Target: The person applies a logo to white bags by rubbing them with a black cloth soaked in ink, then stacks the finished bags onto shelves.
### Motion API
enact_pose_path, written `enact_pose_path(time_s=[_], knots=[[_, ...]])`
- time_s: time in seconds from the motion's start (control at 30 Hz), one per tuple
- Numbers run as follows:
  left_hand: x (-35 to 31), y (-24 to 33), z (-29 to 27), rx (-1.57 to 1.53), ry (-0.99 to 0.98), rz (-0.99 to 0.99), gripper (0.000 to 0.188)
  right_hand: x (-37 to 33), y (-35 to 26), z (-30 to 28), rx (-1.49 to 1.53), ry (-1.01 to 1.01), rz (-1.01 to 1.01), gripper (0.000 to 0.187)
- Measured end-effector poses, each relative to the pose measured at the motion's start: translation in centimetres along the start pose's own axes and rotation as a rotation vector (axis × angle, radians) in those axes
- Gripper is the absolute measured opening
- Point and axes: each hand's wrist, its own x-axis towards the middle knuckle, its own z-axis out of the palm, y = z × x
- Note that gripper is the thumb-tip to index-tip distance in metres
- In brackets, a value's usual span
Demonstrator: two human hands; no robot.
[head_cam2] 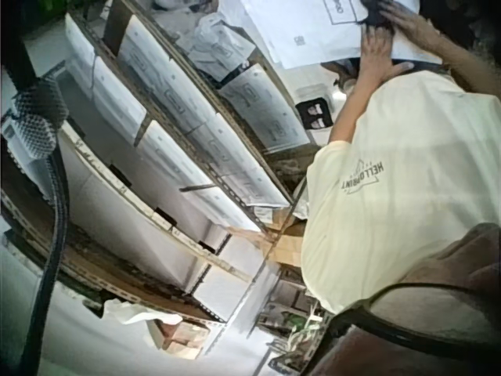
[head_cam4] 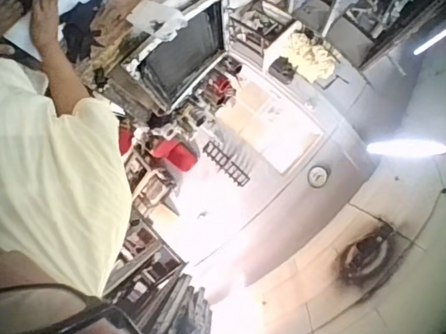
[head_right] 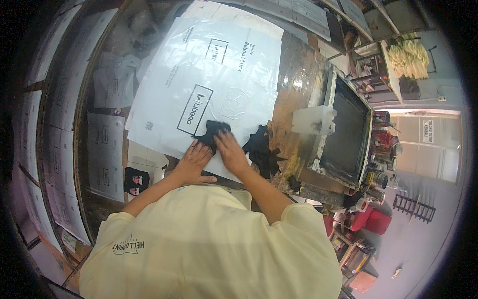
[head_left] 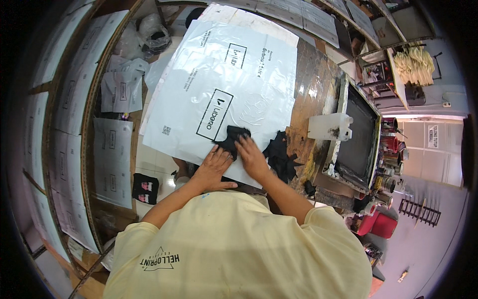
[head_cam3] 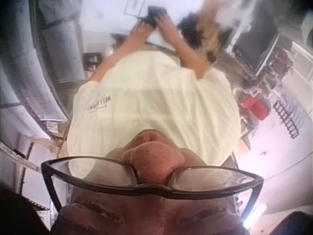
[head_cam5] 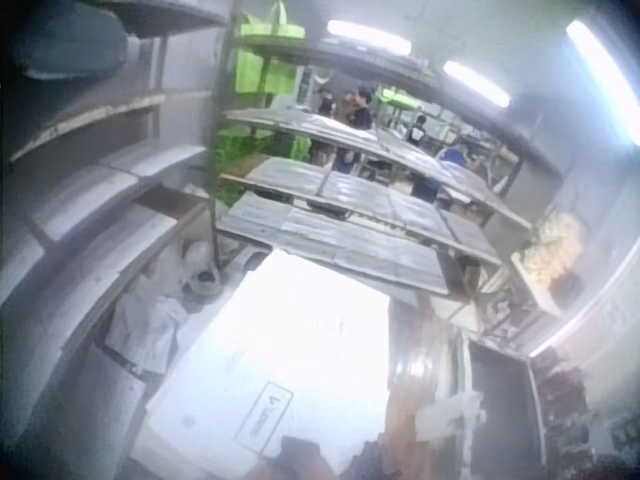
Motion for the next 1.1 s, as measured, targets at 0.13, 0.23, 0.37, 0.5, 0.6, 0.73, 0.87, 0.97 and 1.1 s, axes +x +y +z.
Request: enact_pose_path(time_s=[0.13,0.23,0.37,0.5,0.6,0.73,0.87,0.97,1.1], knots=[[0.3,-0.4,1.2,-0.005,0.367,0.101,0.114,8.6,7.5,-2.2,-0.056,0.295,0.241,0.051],[0.4,-0.3,0.6,0.002,0.358,0.116,0.114,11.8,11.0,-4.0,-0.016,0.359,0.345,0.045],[0.2,-0.1,0.6,0.018,0.353,0.097,0.115,6.2,6.7,-1.5,-0.001,0.223,0.253,0.049],[0.3,-0.3,1.5,0.016,0.357,0.091,0.115,-1.8,-1.9,-0.9,-0.049,-0.012,0.158,0.051],[0.1,-0.3,1.5,0.023,0.352,0.085,0.116,1.2,2.2,-0.8,-0.008,0.147,0.216,0.051],[0.6,-0.1,0.9,0.044,0.339,0.113,0.118,9.7,10.6,-4.0,-0.040,0.317,0.399,0.048],[0.3,-0.2,0.8,0.039,0.353,0.099,0.118,8.8,8.3,-3.6,0.035,0.263,0.353,0.049],[0.2,-0.1,1.1,0.054,0.359,0.078,0.118,2.4,2.3,-1.0,-0.037,0.103,0.256,0.051],[0.0,-0.3,0.9,0.022,0.269,0.073,0.116,-0.8,-1.8,-0.6,-0.124,0.025,0.194,0.051]])
